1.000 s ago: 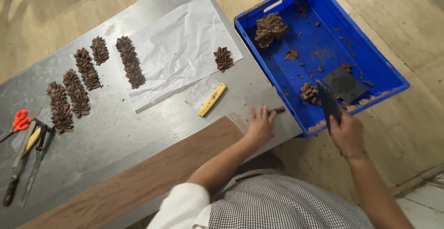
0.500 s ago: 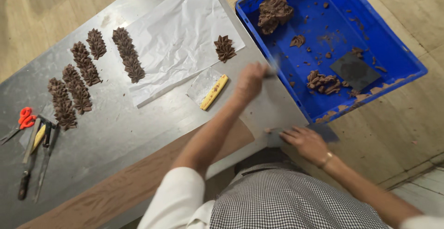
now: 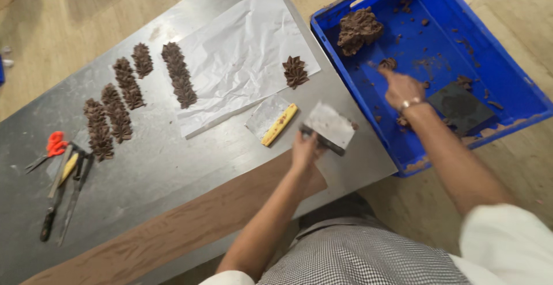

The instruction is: The person uses a bench scraper to cut a long strip of chocolate spread on a steel worktable and to lift piped chocolate flower decorations, placing them onto parchment paper and arranging them in rows with their hands.

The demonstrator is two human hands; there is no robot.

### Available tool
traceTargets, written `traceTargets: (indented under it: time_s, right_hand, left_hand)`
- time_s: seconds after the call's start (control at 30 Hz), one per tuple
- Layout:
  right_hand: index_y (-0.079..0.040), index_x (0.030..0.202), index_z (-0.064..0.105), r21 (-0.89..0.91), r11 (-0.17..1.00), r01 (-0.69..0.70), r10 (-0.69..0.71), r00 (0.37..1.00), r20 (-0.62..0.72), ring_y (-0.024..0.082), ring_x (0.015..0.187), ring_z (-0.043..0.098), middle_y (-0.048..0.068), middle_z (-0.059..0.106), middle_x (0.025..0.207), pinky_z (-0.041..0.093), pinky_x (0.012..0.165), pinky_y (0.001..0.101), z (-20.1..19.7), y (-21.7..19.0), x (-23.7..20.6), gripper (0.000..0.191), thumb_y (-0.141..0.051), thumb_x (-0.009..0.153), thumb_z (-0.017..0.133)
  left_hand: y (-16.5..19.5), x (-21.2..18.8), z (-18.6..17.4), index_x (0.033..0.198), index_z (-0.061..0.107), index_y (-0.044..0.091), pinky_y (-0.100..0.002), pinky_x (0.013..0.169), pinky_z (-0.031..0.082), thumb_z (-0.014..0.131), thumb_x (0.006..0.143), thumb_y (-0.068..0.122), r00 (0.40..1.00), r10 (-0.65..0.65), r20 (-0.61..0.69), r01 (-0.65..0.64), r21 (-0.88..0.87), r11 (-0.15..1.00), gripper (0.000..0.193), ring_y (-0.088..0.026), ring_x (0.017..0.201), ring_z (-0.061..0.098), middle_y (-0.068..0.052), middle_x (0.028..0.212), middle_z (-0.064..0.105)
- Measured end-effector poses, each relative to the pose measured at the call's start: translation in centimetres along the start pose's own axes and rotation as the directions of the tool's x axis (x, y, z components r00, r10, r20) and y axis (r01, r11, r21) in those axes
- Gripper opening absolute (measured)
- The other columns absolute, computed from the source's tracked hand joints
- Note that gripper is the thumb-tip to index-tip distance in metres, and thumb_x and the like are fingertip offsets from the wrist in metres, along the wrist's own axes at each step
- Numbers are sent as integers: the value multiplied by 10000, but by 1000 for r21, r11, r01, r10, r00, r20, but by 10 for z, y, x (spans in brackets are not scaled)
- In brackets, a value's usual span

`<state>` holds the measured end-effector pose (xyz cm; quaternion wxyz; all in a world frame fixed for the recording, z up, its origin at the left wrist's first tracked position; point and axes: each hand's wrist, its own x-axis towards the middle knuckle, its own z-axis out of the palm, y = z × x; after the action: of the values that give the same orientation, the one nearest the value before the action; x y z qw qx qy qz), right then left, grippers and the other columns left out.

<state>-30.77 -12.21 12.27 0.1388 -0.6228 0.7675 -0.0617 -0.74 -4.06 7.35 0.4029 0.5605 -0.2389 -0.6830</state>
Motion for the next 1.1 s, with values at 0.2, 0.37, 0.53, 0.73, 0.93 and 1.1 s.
traceTargets:
  time_s: [0.2,0.37,0.53,0.73,0.93,1.1]
  right_hand:
    - [-149,1297,629,309,878,366,-380,925,-17,348,1066,693,166,720,1178,552,898,477,68,-59,-203,448,-260,863,633]
    - [-203,1438,562,-117,939,322,-319,947,43,352,1125,677,138,660,1320,569,869,455,73,-65,-157,520,-95,936,482]
    - [-209,1441,565,21,988,152,-154,982,106,347,1017,700,173,701,1207,571,824,481,54,-25,-80,510,-205,933,515]
    - [-127,1396,605,-256,917,307,-293,952,90,340,1019,704,185,714,1132,583,836,481,107,-95,-137,420,-168,997,480]
    - [-218,1427,587,-65,993,98,-102,993,-58,363,1001,706,151,730,1185,566,819,508,33,9,-38,548,-71,921,436]
    - [-239,1404,604,-51,976,211,-214,975,-63,303,1050,712,87,728,1236,570,864,457,58,-23,-100,546,-97,895,468]
  left_hand:
    - [-118,-1,2,1279,492,147,-395,743,625,505,960,4,996,-84,10,83,-271,959,349,-204,942,709,-85,1166,650]
    - [-127,0,-10,1265,472,137,-391,610,598,538,947,-49,992,-129,15,129,-16,992,374,-265,812,668,-164,1100,630]
    - [-125,9,-5,1225,391,103,-411,588,623,542,965,-21,979,-202,-12,201,-73,977,326,-262,801,673,-143,1075,587]
    - [-116,10,-8,1319,368,116,-433,622,598,608,926,-20,995,-104,1,104,-87,991,481,-321,825,662,-167,1032,624]
    - [-45,38,-10,1524,402,80,-446,1004,514,752,905,222,905,299,304,-424,570,704,725,-384,1183,662,-238,1318,634]
    - [-58,4,4,1477,416,33,-557,1163,290,755,821,393,690,345,636,-643,758,-111,822,-449,1462,312,-281,1583,351]
